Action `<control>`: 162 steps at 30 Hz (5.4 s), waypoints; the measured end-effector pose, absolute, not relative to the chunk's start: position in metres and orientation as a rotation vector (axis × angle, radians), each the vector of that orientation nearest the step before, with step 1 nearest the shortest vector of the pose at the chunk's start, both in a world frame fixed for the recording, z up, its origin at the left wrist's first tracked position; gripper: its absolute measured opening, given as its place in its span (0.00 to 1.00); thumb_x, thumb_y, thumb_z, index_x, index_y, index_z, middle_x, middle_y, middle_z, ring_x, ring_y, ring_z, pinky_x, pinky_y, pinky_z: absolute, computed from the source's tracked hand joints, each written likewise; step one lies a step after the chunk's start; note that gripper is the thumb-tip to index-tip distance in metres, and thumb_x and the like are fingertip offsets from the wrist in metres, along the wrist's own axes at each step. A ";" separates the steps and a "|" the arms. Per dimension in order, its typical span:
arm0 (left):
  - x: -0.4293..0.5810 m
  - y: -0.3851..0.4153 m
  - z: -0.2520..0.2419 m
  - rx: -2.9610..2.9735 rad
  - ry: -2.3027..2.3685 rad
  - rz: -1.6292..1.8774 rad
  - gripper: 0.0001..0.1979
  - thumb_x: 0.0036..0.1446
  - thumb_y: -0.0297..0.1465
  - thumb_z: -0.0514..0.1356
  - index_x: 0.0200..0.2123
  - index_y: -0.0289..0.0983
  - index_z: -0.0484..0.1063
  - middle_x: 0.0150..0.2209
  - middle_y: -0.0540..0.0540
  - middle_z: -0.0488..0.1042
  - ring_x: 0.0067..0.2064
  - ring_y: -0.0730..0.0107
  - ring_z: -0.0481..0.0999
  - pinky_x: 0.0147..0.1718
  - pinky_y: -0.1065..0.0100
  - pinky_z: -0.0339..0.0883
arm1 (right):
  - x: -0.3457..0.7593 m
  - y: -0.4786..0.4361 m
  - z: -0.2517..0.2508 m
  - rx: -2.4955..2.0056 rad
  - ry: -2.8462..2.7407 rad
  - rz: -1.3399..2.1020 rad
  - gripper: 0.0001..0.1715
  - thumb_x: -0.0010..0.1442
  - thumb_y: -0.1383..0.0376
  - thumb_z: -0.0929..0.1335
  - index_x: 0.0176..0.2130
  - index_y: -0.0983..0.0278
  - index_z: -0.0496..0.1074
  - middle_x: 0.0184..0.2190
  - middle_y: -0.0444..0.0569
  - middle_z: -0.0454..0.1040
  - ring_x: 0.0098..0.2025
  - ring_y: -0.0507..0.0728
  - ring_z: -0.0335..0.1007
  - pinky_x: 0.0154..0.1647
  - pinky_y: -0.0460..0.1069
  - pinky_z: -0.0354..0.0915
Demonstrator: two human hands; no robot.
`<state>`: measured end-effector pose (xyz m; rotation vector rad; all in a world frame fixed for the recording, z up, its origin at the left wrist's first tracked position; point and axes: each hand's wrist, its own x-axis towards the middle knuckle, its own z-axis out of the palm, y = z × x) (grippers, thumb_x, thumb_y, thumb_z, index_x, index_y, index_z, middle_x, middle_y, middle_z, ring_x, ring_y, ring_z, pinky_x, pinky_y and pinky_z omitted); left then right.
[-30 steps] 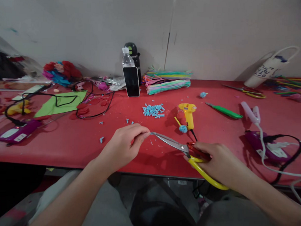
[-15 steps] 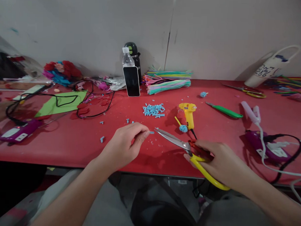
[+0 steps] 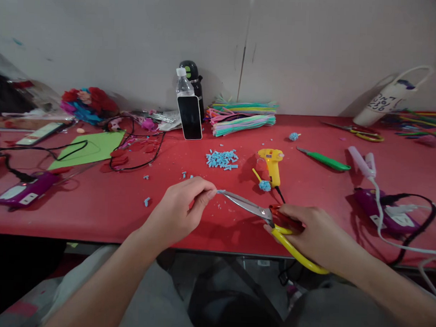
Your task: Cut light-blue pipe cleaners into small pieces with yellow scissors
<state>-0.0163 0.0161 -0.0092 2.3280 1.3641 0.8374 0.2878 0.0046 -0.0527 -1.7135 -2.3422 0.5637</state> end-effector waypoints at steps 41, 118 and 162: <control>-0.015 0.015 -0.008 2.334 1.359 0.820 0.08 0.68 0.30 0.52 0.37 0.37 0.69 0.33 0.50 0.72 0.34 0.73 0.70 0.36 0.70 0.62 | 0.286 0.003 -0.052 -1.649 -2.356 0.545 0.13 0.54 0.60 0.70 0.26 0.60 0.62 0.17 0.40 0.64 0.19 0.50 0.53 0.20 0.45 0.47; -0.006 0.012 -0.007 2.218 1.399 0.832 0.11 0.69 0.31 0.49 0.33 0.37 0.63 0.27 0.53 0.64 0.29 0.75 0.64 0.30 0.70 0.57 | 0.278 -0.002 -0.052 -1.706 -2.277 0.631 0.22 0.59 0.49 0.68 0.25 0.60 0.62 0.16 0.38 0.59 0.19 0.49 0.47 0.19 0.44 0.47; -0.003 0.011 -0.010 2.196 1.390 0.883 0.10 0.69 0.30 0.48 0.33 0.37 0.62 0.27 0.52 0.63 0.29 0.75 0.62 0.31 0.70 0.57 | 0.273 -0.004 -0.035 -1.616 -2.240 0.813 0.21 0.58 0.54 0.70 0.25 0.62 0.59 0.20 0.38 0.53 0.24 0.49 0.43 0.20 0.44 0.47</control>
